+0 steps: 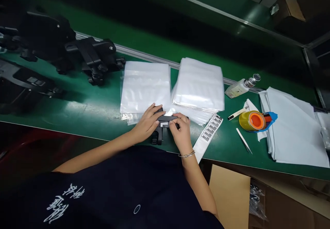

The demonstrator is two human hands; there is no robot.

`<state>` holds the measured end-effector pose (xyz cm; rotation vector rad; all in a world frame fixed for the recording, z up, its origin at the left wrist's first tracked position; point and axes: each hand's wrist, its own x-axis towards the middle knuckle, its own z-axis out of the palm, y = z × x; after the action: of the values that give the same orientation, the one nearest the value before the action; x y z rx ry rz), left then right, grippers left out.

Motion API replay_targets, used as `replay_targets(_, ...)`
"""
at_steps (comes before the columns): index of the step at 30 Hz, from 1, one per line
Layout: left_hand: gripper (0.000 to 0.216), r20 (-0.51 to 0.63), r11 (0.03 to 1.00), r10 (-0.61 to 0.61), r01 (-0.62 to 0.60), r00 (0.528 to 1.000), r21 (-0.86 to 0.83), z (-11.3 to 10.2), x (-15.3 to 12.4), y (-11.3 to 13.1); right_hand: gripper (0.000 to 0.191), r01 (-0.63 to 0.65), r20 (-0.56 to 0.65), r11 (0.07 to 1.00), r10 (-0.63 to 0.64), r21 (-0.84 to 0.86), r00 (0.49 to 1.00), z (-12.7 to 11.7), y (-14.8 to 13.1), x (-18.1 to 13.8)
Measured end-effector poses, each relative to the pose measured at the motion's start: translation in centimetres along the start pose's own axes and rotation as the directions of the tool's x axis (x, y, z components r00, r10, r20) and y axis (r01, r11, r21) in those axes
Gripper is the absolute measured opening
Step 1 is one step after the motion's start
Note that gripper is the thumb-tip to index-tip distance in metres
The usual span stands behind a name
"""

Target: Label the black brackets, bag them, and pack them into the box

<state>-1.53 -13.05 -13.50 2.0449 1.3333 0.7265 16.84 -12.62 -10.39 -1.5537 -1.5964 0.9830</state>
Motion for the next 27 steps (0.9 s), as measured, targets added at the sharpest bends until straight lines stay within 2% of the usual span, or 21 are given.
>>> replay_targets(8, 0.042, -0.055, 0.998, 0.021, -0.024, 0.998, -0.055, 0.73, -0.2, -0.82, 0.02, -0.041, -0.013, 0.999, 0.041, 0.012, 0.999, -0.03, 0.01, 0.03)
replay_targets(15, 0.042, -0.009, 0.997, 0.001, -0.002, 1.0, -0.077, 0.04, -0.14, -0.25, 0.02, -0.041, 0.001, 0.999, 0.041, -0.002, 0.999, -0.09, -0.05, 0.13)
replay_targets(27, 0.042, -0.014, 0.997, -0.006, 0.005, 1.0, -0.075, 0.07, -0.11, -0.19, 0.02, -0.037, 0.001, 0.999, 0.037, 0.01, 0.999, -0.04, -0.07, 0.15)
